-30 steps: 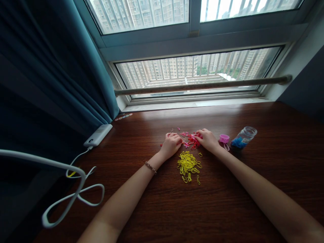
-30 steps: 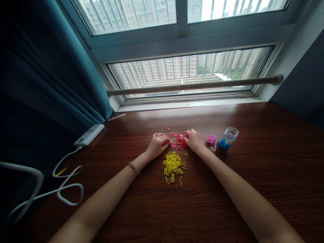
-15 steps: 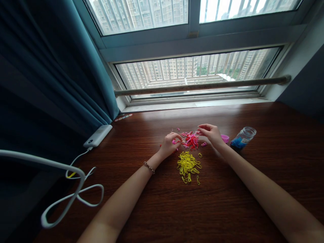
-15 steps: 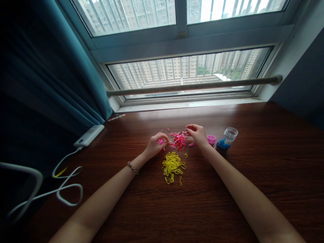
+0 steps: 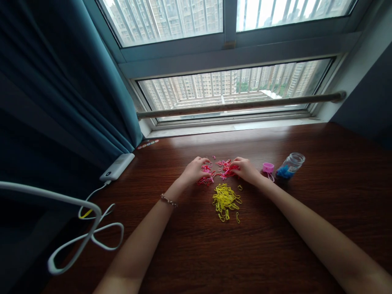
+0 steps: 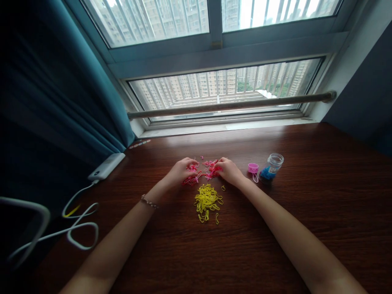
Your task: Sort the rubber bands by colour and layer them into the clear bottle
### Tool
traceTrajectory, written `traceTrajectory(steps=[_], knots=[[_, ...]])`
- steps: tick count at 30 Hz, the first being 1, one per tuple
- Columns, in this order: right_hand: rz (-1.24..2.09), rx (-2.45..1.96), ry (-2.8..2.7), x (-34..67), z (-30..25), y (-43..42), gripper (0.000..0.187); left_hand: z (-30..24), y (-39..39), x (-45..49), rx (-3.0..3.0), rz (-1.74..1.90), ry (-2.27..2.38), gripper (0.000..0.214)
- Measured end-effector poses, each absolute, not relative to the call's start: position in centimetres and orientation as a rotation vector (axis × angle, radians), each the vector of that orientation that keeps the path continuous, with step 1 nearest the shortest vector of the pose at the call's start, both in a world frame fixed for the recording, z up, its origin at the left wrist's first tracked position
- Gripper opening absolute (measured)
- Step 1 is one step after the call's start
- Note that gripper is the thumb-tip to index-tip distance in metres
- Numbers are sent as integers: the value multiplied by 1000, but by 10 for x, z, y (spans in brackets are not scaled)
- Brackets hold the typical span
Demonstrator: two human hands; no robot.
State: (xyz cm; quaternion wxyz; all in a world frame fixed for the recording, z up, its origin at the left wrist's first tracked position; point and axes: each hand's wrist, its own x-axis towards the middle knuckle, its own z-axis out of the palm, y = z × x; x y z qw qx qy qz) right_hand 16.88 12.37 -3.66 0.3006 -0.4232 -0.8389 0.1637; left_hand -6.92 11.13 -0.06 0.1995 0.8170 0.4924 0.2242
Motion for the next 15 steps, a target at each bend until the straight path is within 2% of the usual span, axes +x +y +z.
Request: traceTrajectory(steps=[2,4,6,11,15], knots=[[477,-1134,-2138,170,-37,129,12,0,119,-84,2236,440,1539,69],[532,-1145,-2065,171,-33,136,12,-3,123,-93,2201,267,1560,82],[580,-1156,-2027,172,-24,142,12,-7,123,-93,2190,209,1539,74],[716,-1072,-2060,171,11,151,11,-14,121,-82,2123,301,1511,36],[830,-1032,-2011,169,30,152,10,-5,119,-78,2135,441,1505,24]])
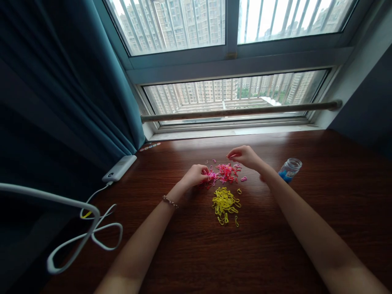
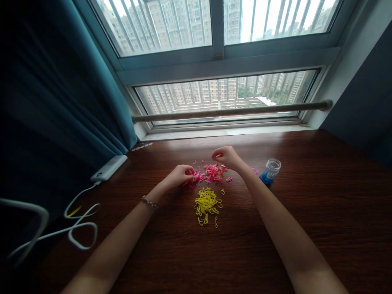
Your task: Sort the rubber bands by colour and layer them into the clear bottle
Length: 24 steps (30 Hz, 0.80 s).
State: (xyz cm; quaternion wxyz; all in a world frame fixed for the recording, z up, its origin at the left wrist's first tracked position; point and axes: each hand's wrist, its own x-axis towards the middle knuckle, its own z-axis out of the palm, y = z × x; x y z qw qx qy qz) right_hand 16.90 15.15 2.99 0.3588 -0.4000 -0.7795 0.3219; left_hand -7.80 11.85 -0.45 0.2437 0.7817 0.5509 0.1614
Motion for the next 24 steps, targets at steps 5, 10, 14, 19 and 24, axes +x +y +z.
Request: traceTrajectory(steps=[5,10,14,19,24], knots=[[794,-1043,-2022,172,38,147,10,25,123,-79,2197,614,1414,26],[657,-1258,-2268,170,28,148,21,47,135,-74,2257,549,1358,19],[501,-1422,-2271,163,6,150,16,47,141,-64,2310,406,1371,19],[434,-1531,-2247,155,-16,151,10,38,144,-64,2376,254,1379,25],[504,-1535,-2239,159,-23,157,9,28,151,-80,2290,38,1452,59]])
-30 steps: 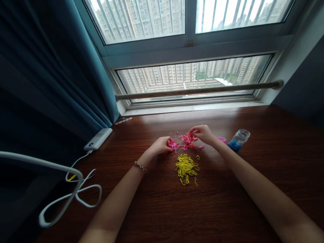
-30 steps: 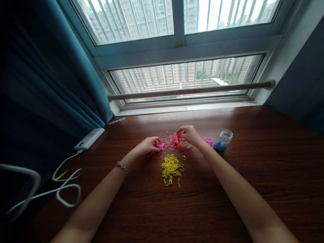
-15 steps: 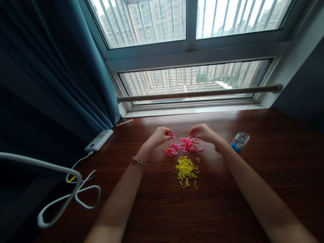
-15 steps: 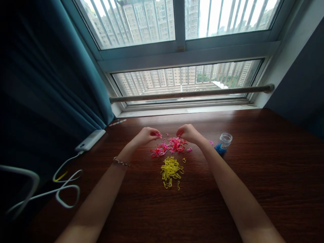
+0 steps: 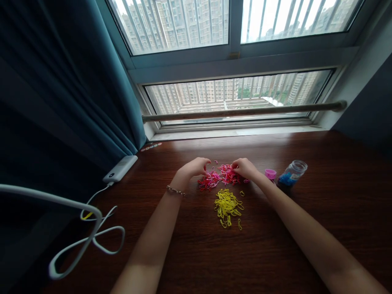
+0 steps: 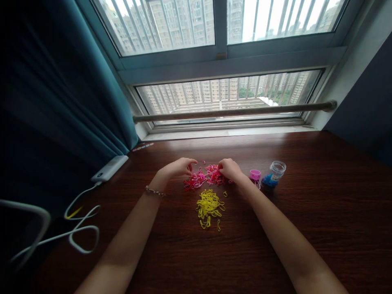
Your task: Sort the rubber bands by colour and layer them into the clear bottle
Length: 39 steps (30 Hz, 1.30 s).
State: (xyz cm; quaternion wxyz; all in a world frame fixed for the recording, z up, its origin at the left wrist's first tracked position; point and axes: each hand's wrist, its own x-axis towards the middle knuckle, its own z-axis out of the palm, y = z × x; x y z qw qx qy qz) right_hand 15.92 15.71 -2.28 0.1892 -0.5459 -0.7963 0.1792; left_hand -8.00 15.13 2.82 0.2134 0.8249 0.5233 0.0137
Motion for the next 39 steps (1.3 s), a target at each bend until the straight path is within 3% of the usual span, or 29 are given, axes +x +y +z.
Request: traceTrajectory(steps=[19,24,29,34,39], knots=[[1044,-1379,-2070,181,17,156,5,42,142,-93,2212,-34,1516,58],[792,-1406,-2262,179,20,153,16,48,135,-91,2193,-2,1519,55],[556,-1432,-2446,178,19,149,52,43,139,-90,2203,-41,1500,60],[461,-1381,-2554,178,20,150,17,27,145,-92,2285,-193,1481,81],[733,-1194,-2641,172,32,138,21,14,146,-91,2296,-264,1438,85]])
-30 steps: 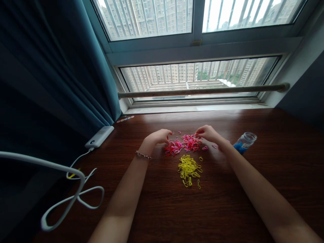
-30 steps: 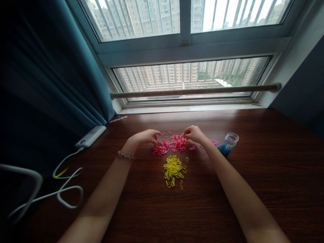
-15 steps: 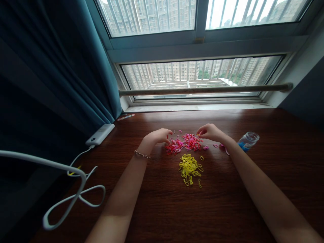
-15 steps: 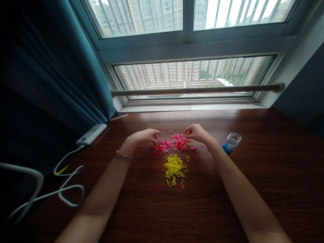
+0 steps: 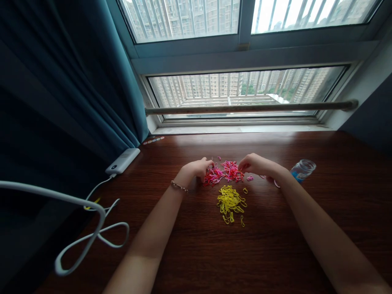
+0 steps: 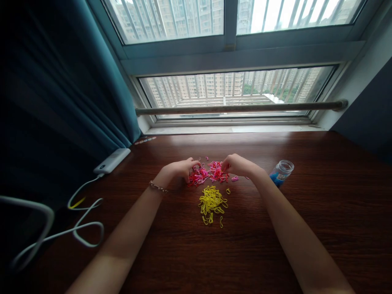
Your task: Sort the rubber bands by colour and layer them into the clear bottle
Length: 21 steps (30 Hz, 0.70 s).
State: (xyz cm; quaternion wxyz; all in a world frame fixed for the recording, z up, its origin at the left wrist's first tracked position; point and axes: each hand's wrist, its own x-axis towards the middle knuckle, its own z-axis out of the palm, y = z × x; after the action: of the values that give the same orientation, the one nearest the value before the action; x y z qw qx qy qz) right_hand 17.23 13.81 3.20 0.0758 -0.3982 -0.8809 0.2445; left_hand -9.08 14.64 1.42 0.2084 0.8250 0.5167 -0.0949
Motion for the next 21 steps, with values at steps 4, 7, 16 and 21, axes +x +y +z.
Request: traceTrajectory(steps=[4,7,16,21], knots=[[1125,-961,-2727,158,45,116,28,13,145,-83,2320,-137,1337,56],[1289,-875,-2747,149,48,106,30,12,145,-78,2315,-50,1352,26],[497,-1929,-2556,160,20,125,65,7,150,-84,2382,140,1563,63],[519,-1751,-2504,149,-6,129,83,-1,147,-82,2330,-121,1444,115]])
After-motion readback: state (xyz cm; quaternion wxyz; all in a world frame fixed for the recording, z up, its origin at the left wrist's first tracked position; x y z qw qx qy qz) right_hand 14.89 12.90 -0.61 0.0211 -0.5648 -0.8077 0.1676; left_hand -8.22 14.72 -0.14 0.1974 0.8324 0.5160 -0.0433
